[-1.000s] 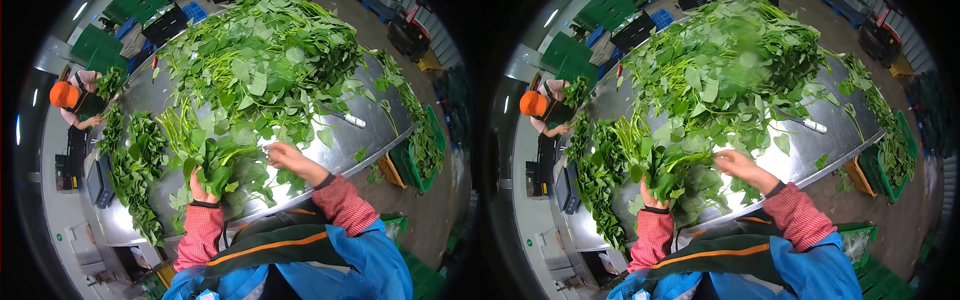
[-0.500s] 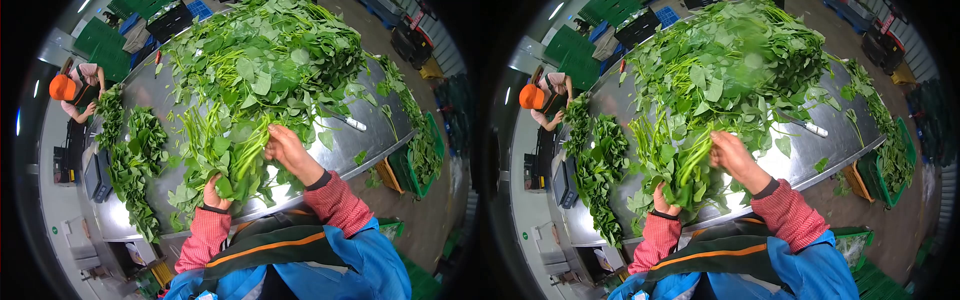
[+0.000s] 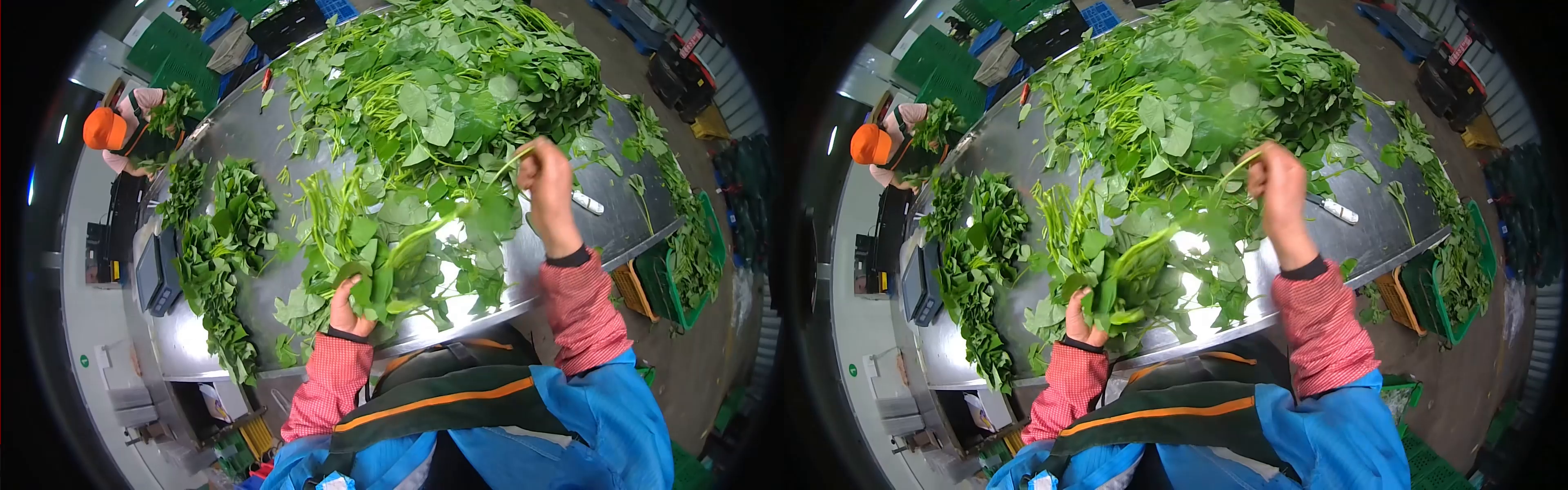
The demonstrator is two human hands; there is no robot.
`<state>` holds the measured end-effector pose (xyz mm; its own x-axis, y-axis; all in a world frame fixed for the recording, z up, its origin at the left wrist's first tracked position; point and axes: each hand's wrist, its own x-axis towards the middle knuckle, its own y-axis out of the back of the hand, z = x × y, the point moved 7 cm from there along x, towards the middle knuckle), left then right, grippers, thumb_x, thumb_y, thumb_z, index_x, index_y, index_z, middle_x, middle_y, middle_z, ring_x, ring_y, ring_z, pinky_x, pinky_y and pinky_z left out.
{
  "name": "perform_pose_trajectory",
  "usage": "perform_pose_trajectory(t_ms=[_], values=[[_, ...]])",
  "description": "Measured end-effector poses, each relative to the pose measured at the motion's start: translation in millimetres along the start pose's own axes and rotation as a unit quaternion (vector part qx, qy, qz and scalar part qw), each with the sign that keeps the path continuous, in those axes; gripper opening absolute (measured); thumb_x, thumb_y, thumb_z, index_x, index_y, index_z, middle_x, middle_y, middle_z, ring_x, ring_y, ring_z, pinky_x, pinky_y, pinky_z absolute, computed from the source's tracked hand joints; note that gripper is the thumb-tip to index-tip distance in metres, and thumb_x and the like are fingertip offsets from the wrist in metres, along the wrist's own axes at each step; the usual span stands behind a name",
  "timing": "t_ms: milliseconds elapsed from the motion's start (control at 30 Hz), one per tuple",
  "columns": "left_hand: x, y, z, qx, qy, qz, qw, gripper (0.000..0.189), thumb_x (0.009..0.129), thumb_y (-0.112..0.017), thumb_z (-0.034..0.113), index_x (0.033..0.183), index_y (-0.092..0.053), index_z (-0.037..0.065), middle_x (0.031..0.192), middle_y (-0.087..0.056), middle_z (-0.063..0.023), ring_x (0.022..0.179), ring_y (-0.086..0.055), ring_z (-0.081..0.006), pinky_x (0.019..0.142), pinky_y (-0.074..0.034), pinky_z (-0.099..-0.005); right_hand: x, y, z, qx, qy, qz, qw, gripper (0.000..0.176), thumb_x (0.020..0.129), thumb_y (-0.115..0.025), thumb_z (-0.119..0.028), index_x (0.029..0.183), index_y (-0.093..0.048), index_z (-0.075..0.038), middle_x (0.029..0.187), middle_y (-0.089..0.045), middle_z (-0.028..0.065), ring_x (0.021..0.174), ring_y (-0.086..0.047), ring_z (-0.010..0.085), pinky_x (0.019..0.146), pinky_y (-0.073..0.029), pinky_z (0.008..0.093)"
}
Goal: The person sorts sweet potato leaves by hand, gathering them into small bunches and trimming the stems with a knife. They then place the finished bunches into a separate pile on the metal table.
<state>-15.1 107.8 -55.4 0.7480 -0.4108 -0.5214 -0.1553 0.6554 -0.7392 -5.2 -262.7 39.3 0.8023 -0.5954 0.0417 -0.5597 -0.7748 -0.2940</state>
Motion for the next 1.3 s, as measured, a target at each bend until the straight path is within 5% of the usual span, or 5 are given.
perform_pose_trajectory(t_ms=[233,567,867,1200,1300], values=[[7,-24,27,-0.072,-0.041,-0.131,0.988,0.038,0.085,-0.062,0.023,0.118,-0.06,0.004,0.118,-0.063,-0.0159,0.108,-0.061,-0.0344,0.098,-0.046,-0.0515,-54,-8,55,-0.695,0.059,-0.238,0.676,0.044,0.082,-0.064,-0.046,0.089,-0.064,-0.002,0.086,-0.063,0.0184,0.082,-0.063,0.0344,0.07,-0.052,0.0441],[12,-51,28,-0.088,-0.031,-0.202,0.975,0.053,0.086,-0.063,0.033,0.128,-0.054,0.003,0.128,-0.057,-0.0192,0.117,-0.055,-0.0382,0.101,-0.042,-0.0562,-109,-105,110,0.182,-0.254,-0.318,0.895,0.045,0.099,-0.048,-0.039,0.12,-0.054,0.0,0.103,-0.06,0.0059,0.097,-0.059,0.0193,0.093,-0.045,0.0345],[28,56,-11,0.146,0.022,-0.043,0.988,0.045,0.077,-0.073,0.013,0.118,-0.058,0.002,0.12,-0.059,-0.0109,0.115,-0.056,-0.0238,0.1,-0.043,-0.0359,-23,-74,-4,0.296,-0.117,-0.24,0.917,0.019,0.098,-0.05,-0.023,0.097,-0.054,-0.004,0.089,-0.059,0.008,0.073,-0.058,0.0169,0.074,-0.052,0.0346],[7,-36,-36,0.391,0.026,-0.099,0.915,0.064,0.072,-0.073,-0.008,0.13,-0.046,0.002,0.121,-0.059,-0.0132,0.114,-0.057,-0.0264,0.098,-0.044,-0.0358,-71,-100,78,0.101,-0.203,-0.286,0.931,0.087,0.075,-0.073,-0.055,0.139,-0.04,-0.005,0.106,-0.053,0.0015,0.1,-0.052,0.014,0.091,-0.043,0.0306],[5,-56,-21,0.67,-0.235,-0.065,0.701,0.08,0.066,-0.075,0.001,0.136,-0.036,0.0,0.125,-0.05,-0.0223,0.114,-0.054,-0.0354,0.097,-0.045,-0.0389,-70,-103,68,0.072,-0.177,-0.266,0.945,0.088,0.072,-0.071,-0.063,0.134,-0.047,-0.005,0.109,-0.055,0.0014,0.106,-0.05,0.0147,0.094,-0.041,0.0309]])
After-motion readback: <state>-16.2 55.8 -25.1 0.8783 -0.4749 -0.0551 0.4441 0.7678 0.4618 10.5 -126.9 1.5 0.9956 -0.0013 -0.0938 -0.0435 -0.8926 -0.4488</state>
